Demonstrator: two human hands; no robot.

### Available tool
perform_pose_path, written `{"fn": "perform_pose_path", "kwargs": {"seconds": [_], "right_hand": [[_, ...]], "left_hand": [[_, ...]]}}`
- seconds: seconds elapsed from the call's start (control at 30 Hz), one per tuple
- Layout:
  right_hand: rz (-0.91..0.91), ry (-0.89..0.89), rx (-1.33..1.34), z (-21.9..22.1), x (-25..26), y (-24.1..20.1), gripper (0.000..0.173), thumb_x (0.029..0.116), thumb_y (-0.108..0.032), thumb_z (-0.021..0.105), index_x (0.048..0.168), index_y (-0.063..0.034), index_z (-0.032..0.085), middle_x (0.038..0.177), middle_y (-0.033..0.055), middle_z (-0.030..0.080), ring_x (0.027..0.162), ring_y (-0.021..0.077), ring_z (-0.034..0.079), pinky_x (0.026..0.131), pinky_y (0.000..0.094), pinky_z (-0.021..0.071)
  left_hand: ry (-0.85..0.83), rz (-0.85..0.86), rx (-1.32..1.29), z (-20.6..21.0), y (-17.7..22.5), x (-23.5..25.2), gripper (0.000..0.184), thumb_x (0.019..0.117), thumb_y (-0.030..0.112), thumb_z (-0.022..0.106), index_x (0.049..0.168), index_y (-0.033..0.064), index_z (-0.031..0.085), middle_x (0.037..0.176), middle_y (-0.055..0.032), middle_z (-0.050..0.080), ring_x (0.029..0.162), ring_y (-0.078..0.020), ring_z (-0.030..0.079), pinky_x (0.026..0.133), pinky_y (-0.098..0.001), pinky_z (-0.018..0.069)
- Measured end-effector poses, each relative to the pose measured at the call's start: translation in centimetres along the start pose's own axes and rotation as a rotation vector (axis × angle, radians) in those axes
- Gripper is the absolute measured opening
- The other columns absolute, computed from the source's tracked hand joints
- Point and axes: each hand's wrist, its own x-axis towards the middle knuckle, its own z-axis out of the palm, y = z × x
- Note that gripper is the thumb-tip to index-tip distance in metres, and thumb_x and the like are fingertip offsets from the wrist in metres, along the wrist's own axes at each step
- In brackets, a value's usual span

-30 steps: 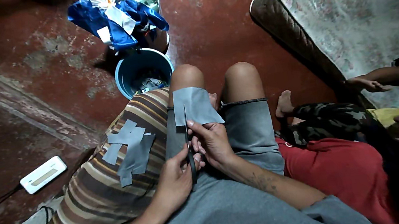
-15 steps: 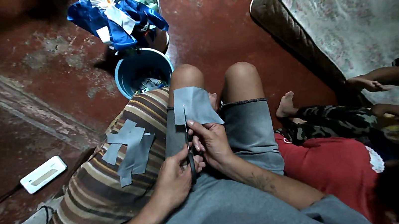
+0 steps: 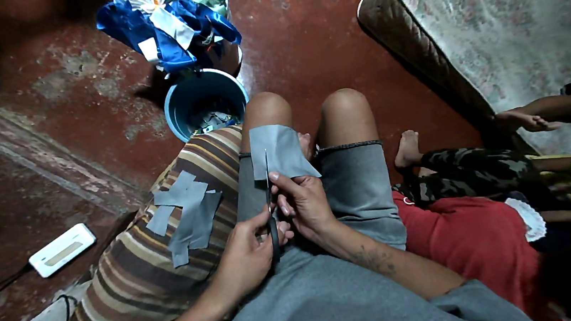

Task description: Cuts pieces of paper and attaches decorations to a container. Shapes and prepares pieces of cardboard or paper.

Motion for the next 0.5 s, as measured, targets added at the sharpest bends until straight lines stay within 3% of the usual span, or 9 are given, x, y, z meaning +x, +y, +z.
{"fn": "perform_pose_path", "kwargs": {"seconds": [0.13, 0.33, 0.5], "right_hand": [[0.006, 0.001, 0.012, -0.11, 0.08, 0.06, 0.023, 0.0980, -0.005, 0.065, 0.080, 0.0091, 0.069, 0.060, 0.0112, 0.063, 0.040, 0.0057, 0.047, 0.039, 0.0195, 0.0415], [0.003, -0.016, -0.005, -0.25, -0.01, 0.24, 0.020, 0.0975, -0.005, 0.066, 0.083, 0.0084, 0.069, 0.065, 0.0114, 0.066, 0.041, 0.0047, 0.047, 0.039, 0.0189, 0.0411], [-0.006, -0.022, 0.001, -0.26, -0.04, 0.26, 0.020, 0.0972, -0.005, 0.066, 0.082, 0.0085, 0.069, 0.065, 0.0124, 0.066, 0.041, 0.0047, 0.047, 0.039, 0.0188, 0.0409]], "left_hand": [[0.002, -0.014, -0.066, 0.08, 0.14, -0.09, 0.041, 0.1018, 0.011, 0.061, 0.141, -0.0002, 0.055, 0.106, -0.0057, 0.076, 0.092, -0.0163, 0.076, 0.088, -0.0319, 0.0640], [-0.002, 0.015, 0.018, -0.24, 0.60, 0.19, 0.034, 0.1025, 0.016, 0.061, 0.134, 0.0038, 0.062, 0.104, -0.0012, 0.075, 0.092, -0.0106, 0.074, 0.088, -0.0279, 0.0622], [0.005, 0.016, -0.015, -0.29, 0.54, 0.35, 0.033, 0.1026, 0.014, 0.061, 0.134, 0.0038, 0.062, 0.105, -0.0032, 0.076, 0.092, -0.0133, 0.075, 0.089, -0.0299, 0.0631]]}}
